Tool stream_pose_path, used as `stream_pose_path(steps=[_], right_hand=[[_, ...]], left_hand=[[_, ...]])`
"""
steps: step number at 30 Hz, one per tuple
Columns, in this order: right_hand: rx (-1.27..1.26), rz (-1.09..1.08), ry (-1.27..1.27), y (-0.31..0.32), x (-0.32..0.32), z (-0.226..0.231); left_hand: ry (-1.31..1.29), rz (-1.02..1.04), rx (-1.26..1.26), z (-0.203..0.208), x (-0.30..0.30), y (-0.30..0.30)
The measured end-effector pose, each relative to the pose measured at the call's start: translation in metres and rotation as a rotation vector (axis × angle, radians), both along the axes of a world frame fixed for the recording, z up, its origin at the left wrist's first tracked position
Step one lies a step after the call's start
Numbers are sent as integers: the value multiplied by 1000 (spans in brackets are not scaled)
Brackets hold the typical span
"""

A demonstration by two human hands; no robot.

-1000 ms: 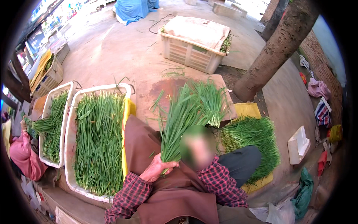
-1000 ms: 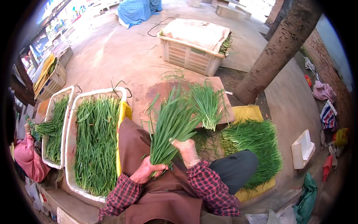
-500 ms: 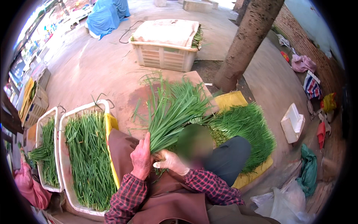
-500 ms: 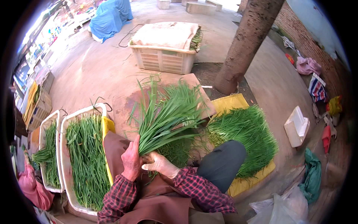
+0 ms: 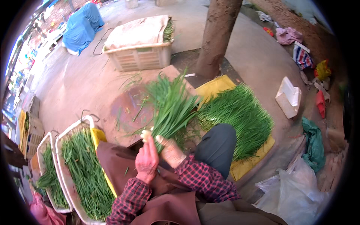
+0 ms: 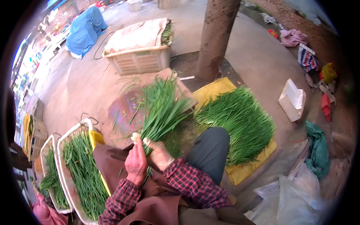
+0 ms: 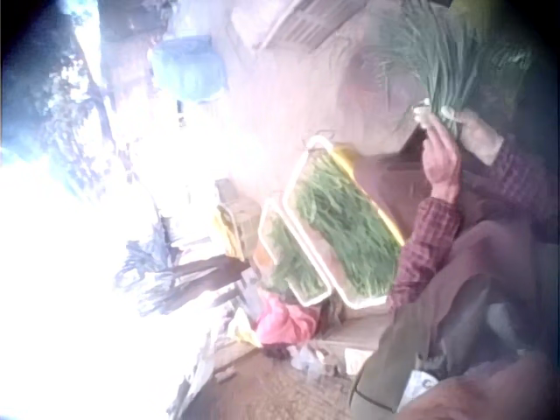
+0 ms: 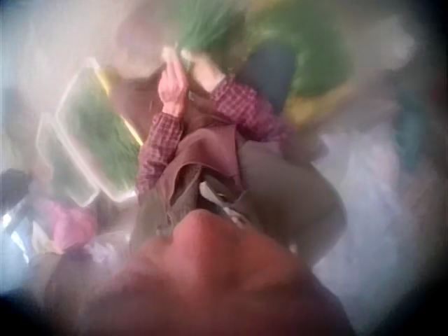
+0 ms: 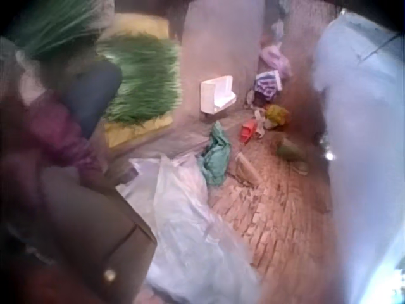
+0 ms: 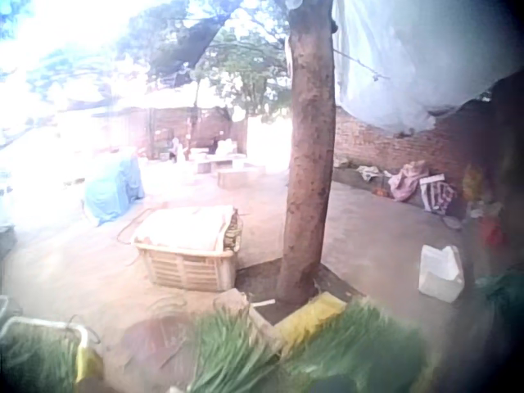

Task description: The person cleans scallions by peeling the outer skin from the bulbs and sorting them into bundles by hand.

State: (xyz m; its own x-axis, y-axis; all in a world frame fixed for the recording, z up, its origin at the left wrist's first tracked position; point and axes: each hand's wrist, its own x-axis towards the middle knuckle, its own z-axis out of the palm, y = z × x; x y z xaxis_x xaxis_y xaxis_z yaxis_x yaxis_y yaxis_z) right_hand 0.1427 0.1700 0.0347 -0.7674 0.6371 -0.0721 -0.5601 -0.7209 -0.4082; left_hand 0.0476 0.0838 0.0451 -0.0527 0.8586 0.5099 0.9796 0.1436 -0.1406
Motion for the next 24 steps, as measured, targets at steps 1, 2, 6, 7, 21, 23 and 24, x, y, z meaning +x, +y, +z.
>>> stream_pose_path(steps=[1,2,6,7,21,23,24], right_hand=[[-41,-34,-28,4,5,-7],[-103,-121,-65,7,9,-13],[-110,-201,-105,20,21,-11],[-191,-115,-10,20,19,-14],[97,-489,-201,109,89,70],[135,-642,-223,130,125,96],[49,-646,-243,139,147,106]], left_hand=[[10,-56,20,0,4,7],[-18,-53,-37,4,14,13],[-103,-5,-86,-15,28,27],[-149,18,-93,-20,27,26],[-795,-340,-80,72,51,37],[-822,-331,-18,71,45,30],[-844,-300,-40,69,39,25]])
